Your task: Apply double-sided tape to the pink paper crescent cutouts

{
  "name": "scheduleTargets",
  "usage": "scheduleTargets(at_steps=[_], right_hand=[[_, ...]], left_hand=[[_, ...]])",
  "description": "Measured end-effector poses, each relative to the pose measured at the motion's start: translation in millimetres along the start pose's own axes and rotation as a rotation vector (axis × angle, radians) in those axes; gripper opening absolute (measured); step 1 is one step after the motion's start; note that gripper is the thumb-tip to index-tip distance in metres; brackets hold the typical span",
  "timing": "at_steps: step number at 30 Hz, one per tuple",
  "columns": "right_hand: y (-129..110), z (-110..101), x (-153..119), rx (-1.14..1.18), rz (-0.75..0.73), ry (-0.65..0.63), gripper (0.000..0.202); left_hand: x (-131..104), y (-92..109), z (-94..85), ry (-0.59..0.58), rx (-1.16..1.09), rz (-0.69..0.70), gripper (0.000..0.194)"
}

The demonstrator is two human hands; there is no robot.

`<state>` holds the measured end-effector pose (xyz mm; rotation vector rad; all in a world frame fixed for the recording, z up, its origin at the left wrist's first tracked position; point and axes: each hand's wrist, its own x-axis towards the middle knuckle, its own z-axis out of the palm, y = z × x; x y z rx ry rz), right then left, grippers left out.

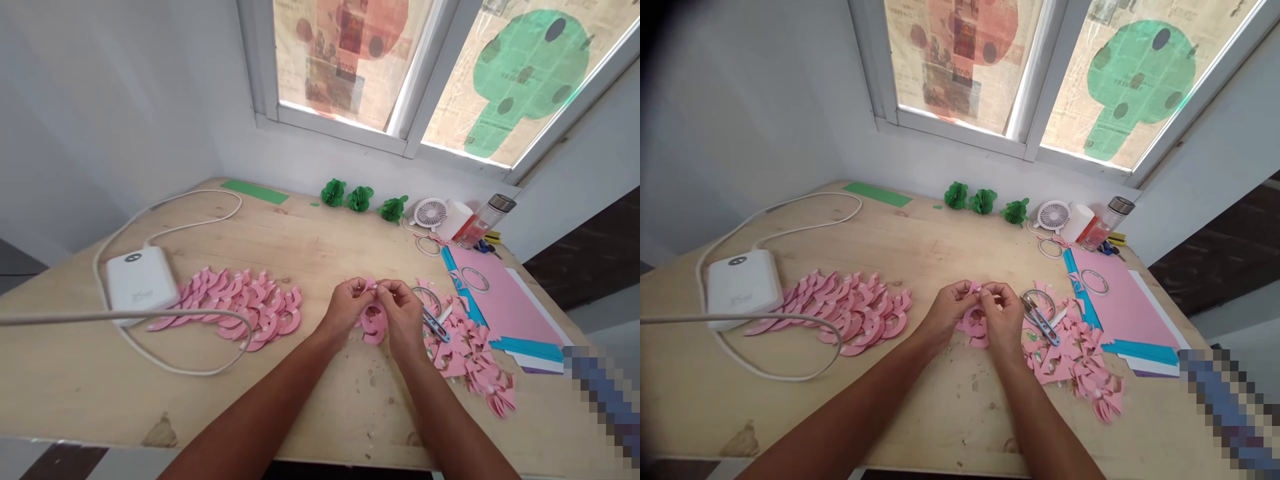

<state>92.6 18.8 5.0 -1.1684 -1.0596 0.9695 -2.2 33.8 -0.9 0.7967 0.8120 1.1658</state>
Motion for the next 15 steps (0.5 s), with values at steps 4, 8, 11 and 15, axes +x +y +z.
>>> scheduleTargets(at_steps=[4, 8, 11, 15], right_hand=[[8, -4, 1, -0.077, -0.034, 0.029, 0.016], [13, -7, 3, -0.198, -0.088, 0.074, 0.018], [13, -9, 4, -0.233, -0.093, 0.079, 0.017], [10, -11, 5, -0.292, -0.120, 0.103, 0.014]], left_hand=[[-2, 1, 1.8, -0.002, 0.004, -0.025, 0.032], [-4, 2, 3.2, -0.005, 0.014, -0.049, 0.031], [-4, 2, 3.6, -0.010, 0.029, -0.066, 0.029], [-5, 2, 4.0, -0.034, 0.040, -0.085, 0.027]])
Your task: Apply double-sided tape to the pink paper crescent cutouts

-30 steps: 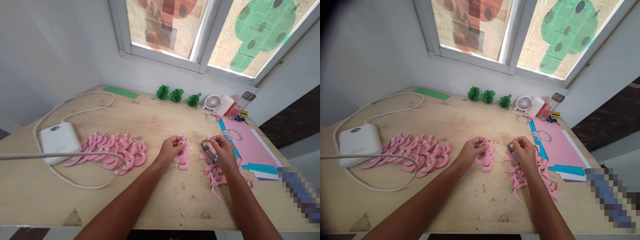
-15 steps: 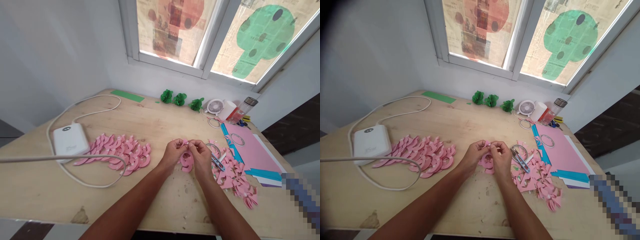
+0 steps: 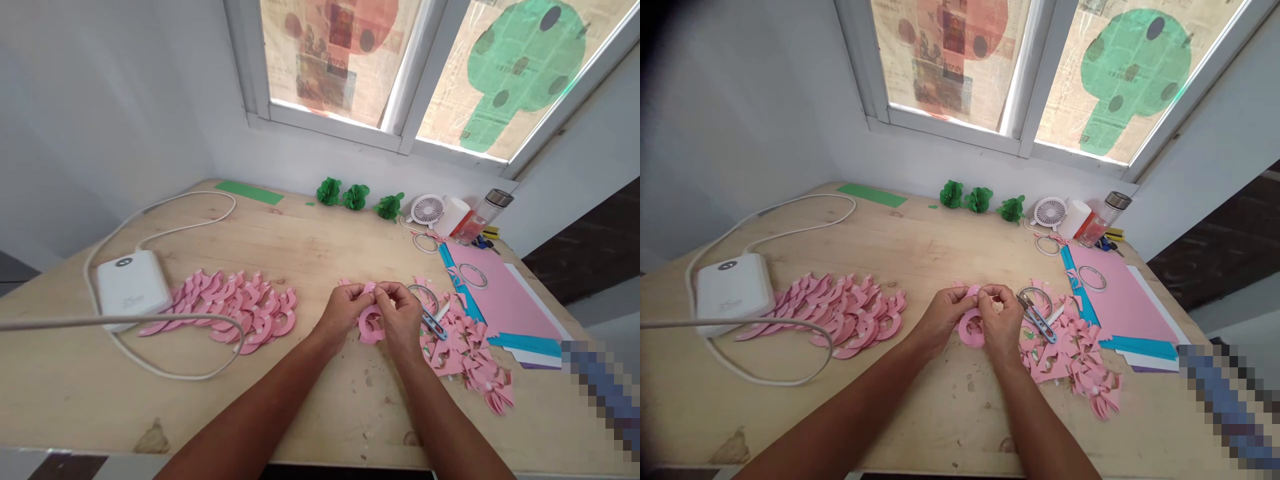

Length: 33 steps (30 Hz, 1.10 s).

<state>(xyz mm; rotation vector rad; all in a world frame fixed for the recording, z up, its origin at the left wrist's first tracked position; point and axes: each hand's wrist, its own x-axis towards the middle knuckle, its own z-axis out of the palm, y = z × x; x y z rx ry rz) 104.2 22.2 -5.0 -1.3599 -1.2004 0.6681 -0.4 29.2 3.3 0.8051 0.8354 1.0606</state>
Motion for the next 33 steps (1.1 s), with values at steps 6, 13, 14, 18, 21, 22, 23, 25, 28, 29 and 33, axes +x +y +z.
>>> scheduleTargets(at_steps=[6, 13, 14, 18, 21, 22, 23, 25, 28, 29, 33], right_hand=[[-4, -4, -1, -0.057, -0.071, 0.026, 0.012], [-6, -6, -1, -0.073, -0.088, 0.019, 0.012], [-5, -5, -1, -0.075, -0.091, 0.019, 0.013], [-1, -4, -1, -0.076, -0.093, 0.032, 0.013], [-1, -4, -1, -0.070, -0.094, 0.027, 0.014], [-1, -4, -1, -0.069, -0.092, 0.024, 0.014], [-1, -4, -1, -0.069, -0.089, 0.022, 0.015], [-2, -4, -1, -0.066, -0.083, 0.023, 0.015], [-2, -3, -1, -0.055, -0.085, 0.029, 0.016], [-2, -3, -1, -0.053, -0.085, 0.029, 0.016], [-3, -3, -1, -0.051, -0.071, 0.027, 0.015]], left_hand=[[-2, 4, -1.2, -0.011, 0.035, -0.011, 0.029], [-1, 11, -2.7, 0.058, 0.075, 0.085, 0.024], [-1, 11, -2.3, 0.061, 0.076, 0.085, 0.024], [-1, 11, 0.0, 0.060, 0.061, 0.067, 0.024], [-3, 12, 1.2, 0.048, 0.023, 0.063, 0.024], [-3, 12, 1.5, 0.046, 0.009, 0.060, 0.024], [-4, 12, 1.7, 0.042, -0.005, 0.056, 0.024], [-4, 12, 2.0, 0.037, -0.030, 0.051, 0.024], [-4, 12, 2.1, 0.027, -0.051, 0.043, 0.024], [-4, 12, 2.0, 0.026, -0.053, 0.042, 0.024], [-4, 10, 1.2, 0.031, -0.063, 0.046, 0.023]])
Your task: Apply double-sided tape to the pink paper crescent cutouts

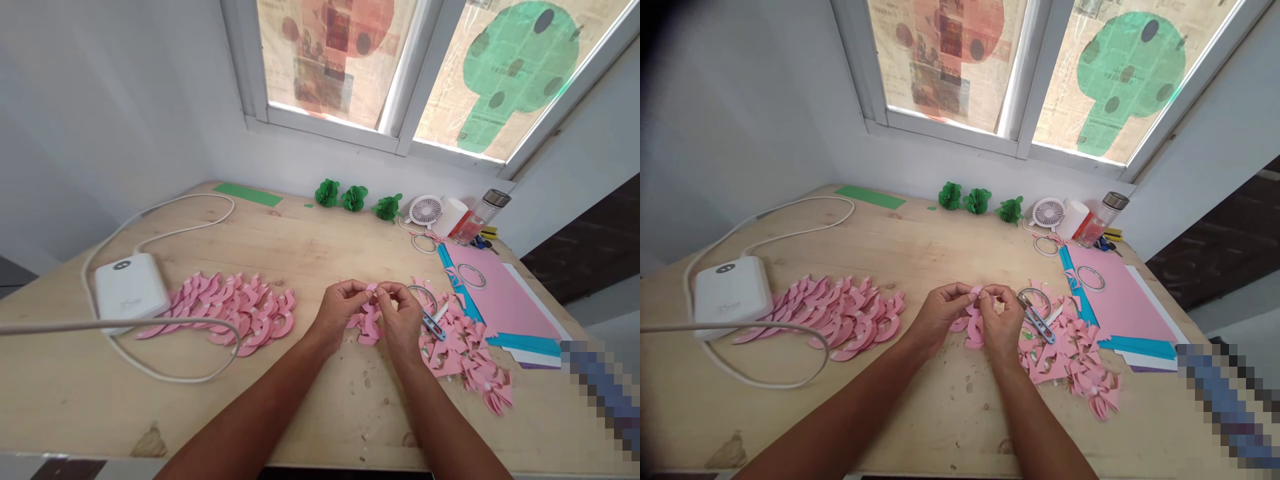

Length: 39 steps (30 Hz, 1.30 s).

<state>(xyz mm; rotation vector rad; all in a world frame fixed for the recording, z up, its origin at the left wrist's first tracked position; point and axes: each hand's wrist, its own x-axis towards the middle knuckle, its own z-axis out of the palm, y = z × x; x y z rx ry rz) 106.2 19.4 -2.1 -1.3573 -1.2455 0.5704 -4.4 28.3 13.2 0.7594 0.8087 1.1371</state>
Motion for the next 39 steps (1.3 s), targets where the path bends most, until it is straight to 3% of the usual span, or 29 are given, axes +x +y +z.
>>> scheduleTargets(at_steps=[16, 39], right_hand=[[-4.2, -0.7, -1.2, 0.014, -0.005, 0.013, 0.014], [-2.7, 0.5, -1.1, 0.043, 0.048, 0.040, 0.014]], left_hand=[[2.4, -5.1, -1.8, -0.016, -0.017, 0.047, 0.023], [1.5, -3.8, -0.1, -0.025, -0.042, -0.003, 0.022]])
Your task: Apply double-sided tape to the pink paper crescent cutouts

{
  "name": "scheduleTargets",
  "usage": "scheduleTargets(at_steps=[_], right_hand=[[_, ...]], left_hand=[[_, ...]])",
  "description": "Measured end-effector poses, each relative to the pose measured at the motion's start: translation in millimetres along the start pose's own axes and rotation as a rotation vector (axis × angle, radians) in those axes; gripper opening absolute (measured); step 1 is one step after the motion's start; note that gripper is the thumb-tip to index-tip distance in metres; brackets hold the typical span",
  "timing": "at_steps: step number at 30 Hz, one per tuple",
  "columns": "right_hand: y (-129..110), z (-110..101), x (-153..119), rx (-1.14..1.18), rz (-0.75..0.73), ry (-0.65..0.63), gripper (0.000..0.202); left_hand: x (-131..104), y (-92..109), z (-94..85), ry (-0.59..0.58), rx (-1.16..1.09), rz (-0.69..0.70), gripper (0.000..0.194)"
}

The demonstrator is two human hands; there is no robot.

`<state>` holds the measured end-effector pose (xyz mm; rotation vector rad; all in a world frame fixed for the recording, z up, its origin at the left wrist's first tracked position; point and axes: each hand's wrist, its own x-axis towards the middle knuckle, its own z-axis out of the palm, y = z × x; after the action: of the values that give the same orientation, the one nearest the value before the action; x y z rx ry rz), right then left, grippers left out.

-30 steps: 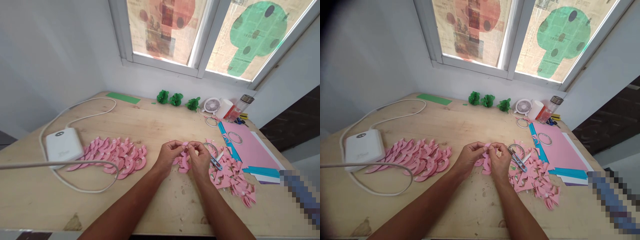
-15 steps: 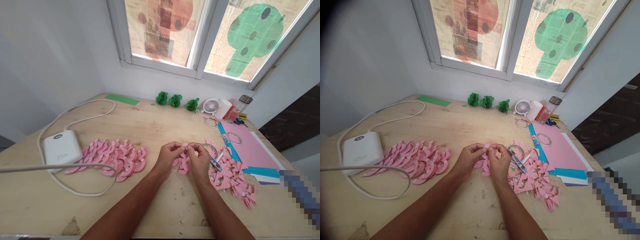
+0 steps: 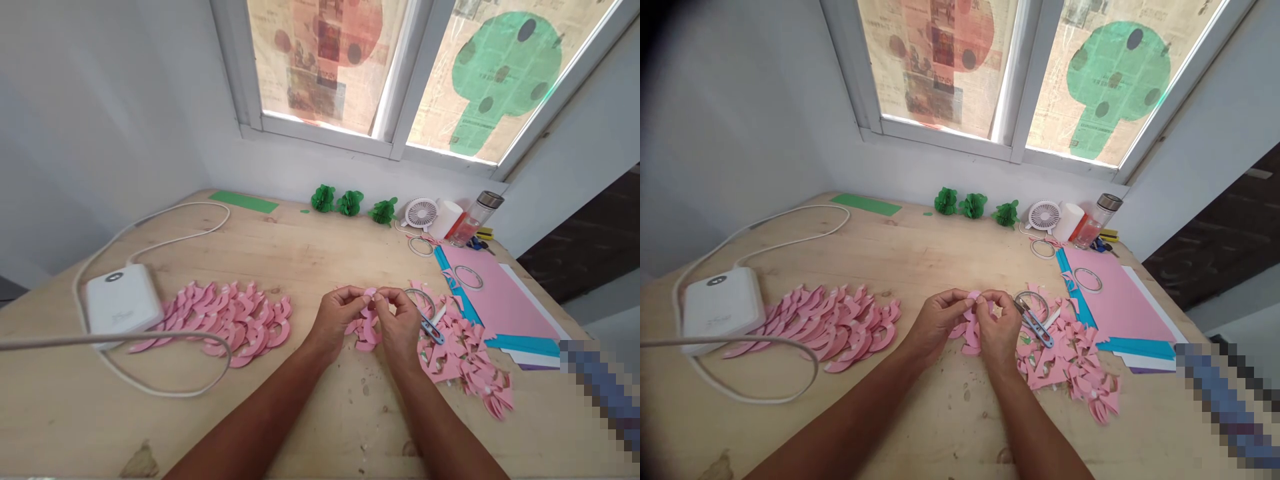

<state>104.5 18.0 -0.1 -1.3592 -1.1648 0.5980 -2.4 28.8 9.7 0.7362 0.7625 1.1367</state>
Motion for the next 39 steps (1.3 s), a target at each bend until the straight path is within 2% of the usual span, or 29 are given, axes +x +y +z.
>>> scheduleTargets(at_steps=[8, 13, 20, 27, 32, 39], right_hand=[[2.0, 0.2, -1.0, -0.049, -0.060, 0.014, 0.011], [1.4, 0.1, -3.0, -0.071, -0.074, -0.003, 0.011], [1.4, 0.3, -3.9, -0.105, -0.082, -0.001, 0.010], [-5.2, -1.0, -3.7, -0.160, -0.219, -0.018, 0.009], [-4.6, -1.6, -3.7, -0.153, -0.221, -0.018, 0.012], [2.0, -5.5, 0.7, -0.144, -0.151, 0.027, 0.016]], left_hand=[[-0.6, 1.0, -1.0, -0.016, 0.041, 0.045, 0.019], [-1.1, 2.3, -1.1, 0.029, 0.087, 0.091, 0.015], [-0.5, 3.4, -0.7, 0.028, 0.151, 0.158, 0.014], [1.4, 2.6, -1.6, 0.061, 0.224, 0.233, 0.014], [2.5, 2.1, -2.7, 0.096, 0.236, 0.224, 0.014], [2.7, 4.7, -2.5, 0.109, 0.236, 0.210, 0.015]])
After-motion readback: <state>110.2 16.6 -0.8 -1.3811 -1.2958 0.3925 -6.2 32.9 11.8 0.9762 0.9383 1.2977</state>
